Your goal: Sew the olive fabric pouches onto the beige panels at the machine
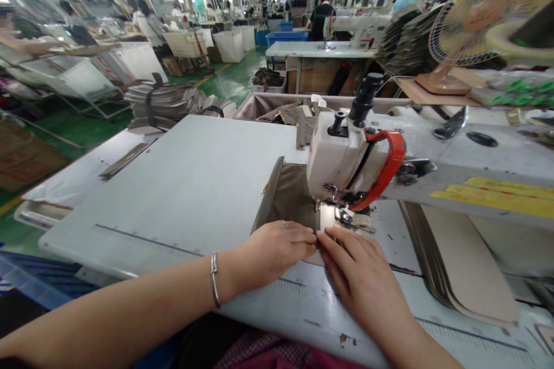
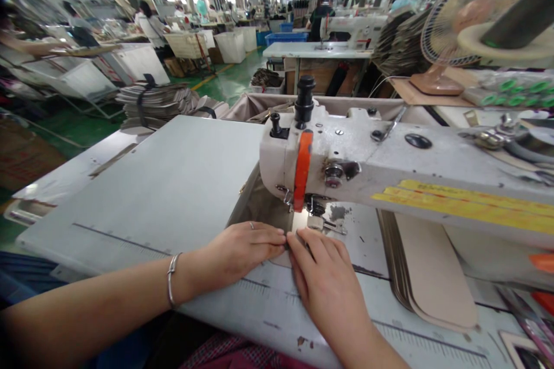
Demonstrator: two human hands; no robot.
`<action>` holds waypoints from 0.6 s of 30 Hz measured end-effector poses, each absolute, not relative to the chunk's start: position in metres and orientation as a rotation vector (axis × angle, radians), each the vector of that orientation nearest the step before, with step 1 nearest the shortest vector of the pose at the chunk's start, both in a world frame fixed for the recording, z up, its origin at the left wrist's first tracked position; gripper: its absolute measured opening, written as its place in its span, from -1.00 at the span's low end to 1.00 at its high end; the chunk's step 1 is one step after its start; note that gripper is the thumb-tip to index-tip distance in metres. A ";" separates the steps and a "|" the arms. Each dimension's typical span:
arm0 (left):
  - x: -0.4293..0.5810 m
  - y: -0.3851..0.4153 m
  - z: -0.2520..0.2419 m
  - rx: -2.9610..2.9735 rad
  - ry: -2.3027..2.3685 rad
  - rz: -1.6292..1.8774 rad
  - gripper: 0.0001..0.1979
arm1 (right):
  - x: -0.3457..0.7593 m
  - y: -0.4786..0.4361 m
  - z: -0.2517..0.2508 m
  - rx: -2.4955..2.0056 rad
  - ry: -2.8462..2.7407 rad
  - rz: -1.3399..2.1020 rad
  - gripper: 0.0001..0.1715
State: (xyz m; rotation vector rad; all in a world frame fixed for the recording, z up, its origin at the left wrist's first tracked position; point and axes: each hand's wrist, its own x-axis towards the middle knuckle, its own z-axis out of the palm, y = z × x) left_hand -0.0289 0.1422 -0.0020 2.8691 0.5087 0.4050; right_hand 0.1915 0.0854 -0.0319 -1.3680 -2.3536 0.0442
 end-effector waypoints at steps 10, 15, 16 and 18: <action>-0.020 0.165 -0.004 2.942 0.605 0.376 -0.78 | 0.194 0.089 -0.034 -1.368 -2.361 0.021 -0.57; -0.013 0.174 0.000 2.939 0.695 0.313 -0.81 | 0.192 0.095 -0.029 -1.404 -2.386 -0.006 -0.55; -0.012 0.176 0.000 2.943 0.712 0.308 -0.80 | 0.192 0.097 -0.029 -1.418 -2.397 -0.007 -0.54; -0.010 0.178 -0.002 2.947 0.744 0.307 -0.79 | 0.191 0.101 -0.027 -1.452 -2.416 -0.011 -0.52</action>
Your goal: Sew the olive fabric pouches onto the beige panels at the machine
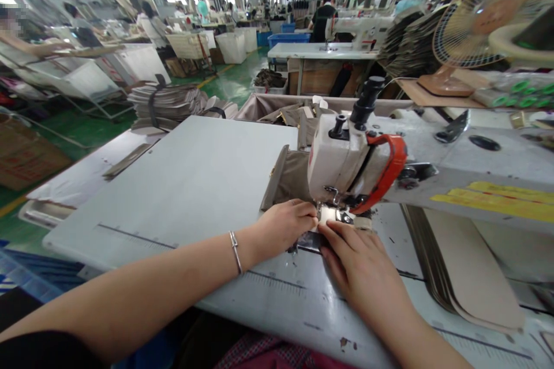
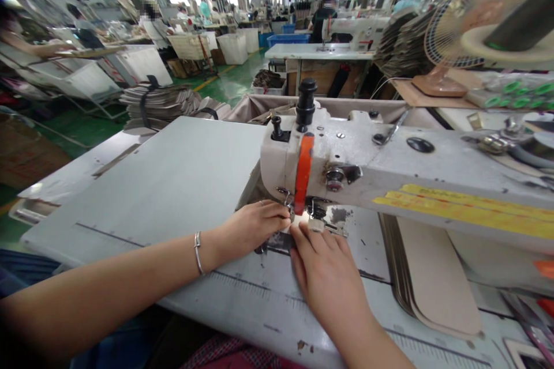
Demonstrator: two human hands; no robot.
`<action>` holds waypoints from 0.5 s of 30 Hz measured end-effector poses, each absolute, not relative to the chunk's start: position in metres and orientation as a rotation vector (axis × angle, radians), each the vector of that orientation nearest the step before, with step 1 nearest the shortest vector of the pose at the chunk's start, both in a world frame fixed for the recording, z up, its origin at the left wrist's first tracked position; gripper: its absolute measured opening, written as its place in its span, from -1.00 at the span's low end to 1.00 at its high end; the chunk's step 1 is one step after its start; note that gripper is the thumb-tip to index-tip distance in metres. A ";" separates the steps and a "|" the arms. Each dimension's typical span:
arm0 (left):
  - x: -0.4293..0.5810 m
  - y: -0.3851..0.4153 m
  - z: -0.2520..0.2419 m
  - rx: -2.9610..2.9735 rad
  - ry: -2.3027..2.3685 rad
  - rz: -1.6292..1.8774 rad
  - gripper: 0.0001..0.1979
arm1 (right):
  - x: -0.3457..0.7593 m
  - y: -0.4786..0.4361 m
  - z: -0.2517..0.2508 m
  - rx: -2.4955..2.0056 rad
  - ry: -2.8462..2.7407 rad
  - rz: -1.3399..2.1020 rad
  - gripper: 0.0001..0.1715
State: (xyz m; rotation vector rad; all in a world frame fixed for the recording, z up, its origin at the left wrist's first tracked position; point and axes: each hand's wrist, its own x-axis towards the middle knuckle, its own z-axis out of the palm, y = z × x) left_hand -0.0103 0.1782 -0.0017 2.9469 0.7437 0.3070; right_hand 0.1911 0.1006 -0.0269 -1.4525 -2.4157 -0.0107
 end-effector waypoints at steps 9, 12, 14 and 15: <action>-0.005 0.191 -0.019 2.948 0.857 0.307 -0.84 | 0.186 0.110 -0.027 -1.584 -2.417 -0.089 -0.49; -0.005 0.193 -0.022 2.961 0.876 0.347 -0.84 | 0.186 0.111 -0.028 -1.579 -2.402 -0.097 -0.50; -0.005 0.193 -0.022 2.968 0.884 0.351 -0.84 | 0.185 0.112 -0.029 -1.568 -2.395 -0.100 -0.49; -0.005 0.193 -0.022 2.978 0.881 0.348 -0.84 | 0.185 0.112 -0.029 -1.564 -2.392 -0.103 -0.50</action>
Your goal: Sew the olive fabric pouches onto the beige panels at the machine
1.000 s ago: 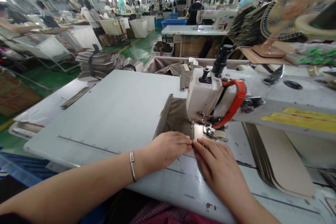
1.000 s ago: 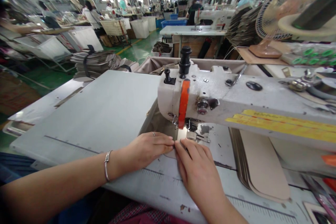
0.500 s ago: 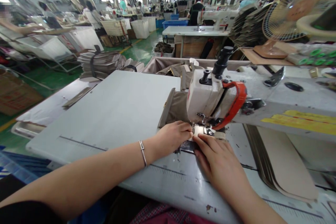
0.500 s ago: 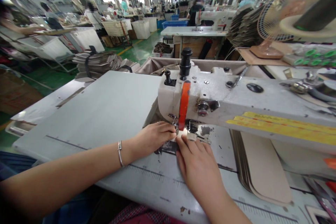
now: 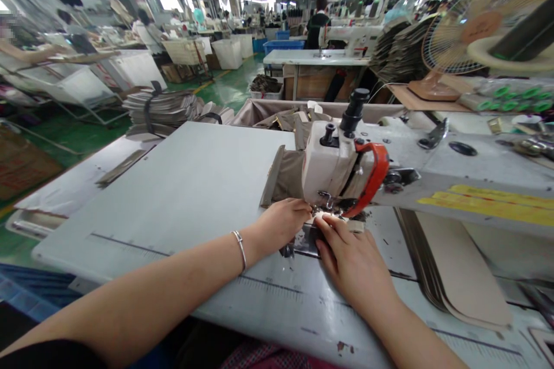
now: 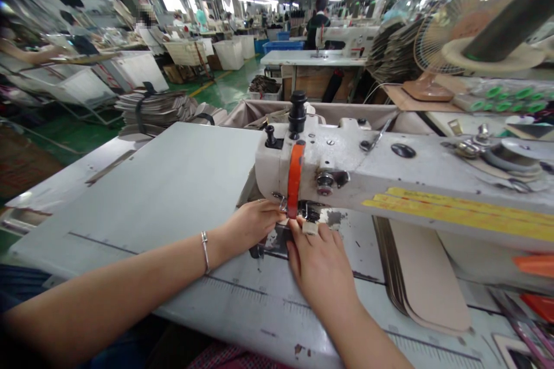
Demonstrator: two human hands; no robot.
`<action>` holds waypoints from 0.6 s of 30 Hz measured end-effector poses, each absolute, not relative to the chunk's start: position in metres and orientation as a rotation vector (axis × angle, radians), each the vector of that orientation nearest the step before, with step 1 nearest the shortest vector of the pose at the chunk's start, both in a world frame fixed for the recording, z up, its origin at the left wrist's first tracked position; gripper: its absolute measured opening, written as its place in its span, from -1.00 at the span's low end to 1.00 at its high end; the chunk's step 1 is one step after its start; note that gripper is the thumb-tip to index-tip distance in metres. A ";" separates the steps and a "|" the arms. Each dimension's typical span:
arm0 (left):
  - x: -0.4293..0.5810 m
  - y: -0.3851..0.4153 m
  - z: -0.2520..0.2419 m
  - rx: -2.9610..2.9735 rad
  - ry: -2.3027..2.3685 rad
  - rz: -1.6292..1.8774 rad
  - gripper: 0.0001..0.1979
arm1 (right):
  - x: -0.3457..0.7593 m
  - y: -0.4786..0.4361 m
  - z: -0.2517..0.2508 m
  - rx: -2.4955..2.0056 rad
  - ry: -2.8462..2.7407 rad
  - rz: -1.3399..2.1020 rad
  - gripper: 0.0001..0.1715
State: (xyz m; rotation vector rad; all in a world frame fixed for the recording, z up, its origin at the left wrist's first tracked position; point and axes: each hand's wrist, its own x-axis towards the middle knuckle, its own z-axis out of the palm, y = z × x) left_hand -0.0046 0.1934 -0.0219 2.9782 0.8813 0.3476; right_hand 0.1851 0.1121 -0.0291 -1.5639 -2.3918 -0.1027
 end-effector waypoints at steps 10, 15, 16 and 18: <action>-0.005 0.196 -0.027 2.958 0.865 0.341 -0.86 | 0.182 0.111 -0.029 -1.572 -2.372 -0.147 -0.49; -0.002 0.200 -0.029 2.943 0.864 0.365 -0.83 | 0.181 0.111 -0.030 -1.566 -2.332 -0.127 -0.50; -0.002 0.200 -0.028 2.940 0.861 0.370 -0.83 | 0.181 0.111 -0.030 -1.558 -2.326 -0.132 -0.50; -0.002 0.200 -0.027 2.928 0.858 0.385 -0.83 | 0.181 0.111 -0.031 -1.542 -2.317 -0.153 -0.50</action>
